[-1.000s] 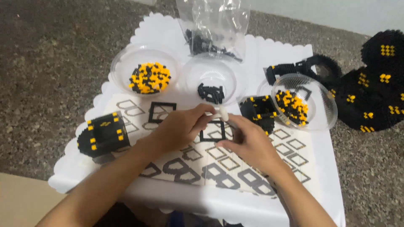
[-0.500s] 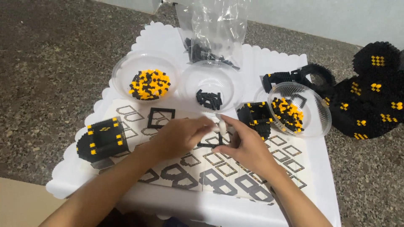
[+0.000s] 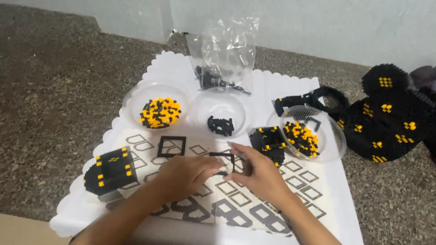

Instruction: Assembling a toy structure by attaching small interlocking plastic pieces to a frame, occasionally using a small plastic tool to press them into place.

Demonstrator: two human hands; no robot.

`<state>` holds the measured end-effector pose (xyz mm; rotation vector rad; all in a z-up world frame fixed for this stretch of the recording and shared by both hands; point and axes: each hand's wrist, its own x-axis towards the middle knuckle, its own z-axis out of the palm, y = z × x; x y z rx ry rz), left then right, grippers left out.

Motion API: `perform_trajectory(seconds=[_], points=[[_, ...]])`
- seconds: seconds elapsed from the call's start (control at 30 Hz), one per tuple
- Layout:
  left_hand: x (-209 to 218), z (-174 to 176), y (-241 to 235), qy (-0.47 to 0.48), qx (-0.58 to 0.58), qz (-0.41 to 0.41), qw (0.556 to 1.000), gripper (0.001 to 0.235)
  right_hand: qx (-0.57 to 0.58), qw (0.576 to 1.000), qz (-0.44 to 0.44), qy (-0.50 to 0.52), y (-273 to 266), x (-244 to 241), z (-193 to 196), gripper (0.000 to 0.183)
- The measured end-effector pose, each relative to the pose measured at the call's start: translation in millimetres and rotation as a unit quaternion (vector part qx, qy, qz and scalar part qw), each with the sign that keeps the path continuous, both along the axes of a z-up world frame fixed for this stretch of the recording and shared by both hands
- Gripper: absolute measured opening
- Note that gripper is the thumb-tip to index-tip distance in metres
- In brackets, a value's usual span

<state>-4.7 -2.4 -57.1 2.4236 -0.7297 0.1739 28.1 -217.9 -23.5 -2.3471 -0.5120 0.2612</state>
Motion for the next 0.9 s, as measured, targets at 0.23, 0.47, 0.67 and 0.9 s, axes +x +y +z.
perform_trajectory(seconds=[0.23,0.47,0.67,0.9], points=[[-17.2,7.7,1.5,-0.006,0.0,0.059,0.998,0.035,0.0,1.0,0.025,-0.009,-1.5,1.6,-2.0,0.071],[-28.1,4.7,10.6,0.051,0.044,0.136,0.988,0.021,-0.011,1.0,0.025,-0.011,-0.4,2.2,-1.2,0.069],[-31.7,12.5,9.5,0.145,0.072,0.19,0.968,0.024,-0.009,1.0,0.021,-0.014,-1.2,1.4,-3.4,0.068],[-21.2,38.1,5.2,0.207,0.013,0.247,0.946,0.035,-0.004,0.999,0.033,-0.017,-4.2,2.6,-3.1,0.072]])
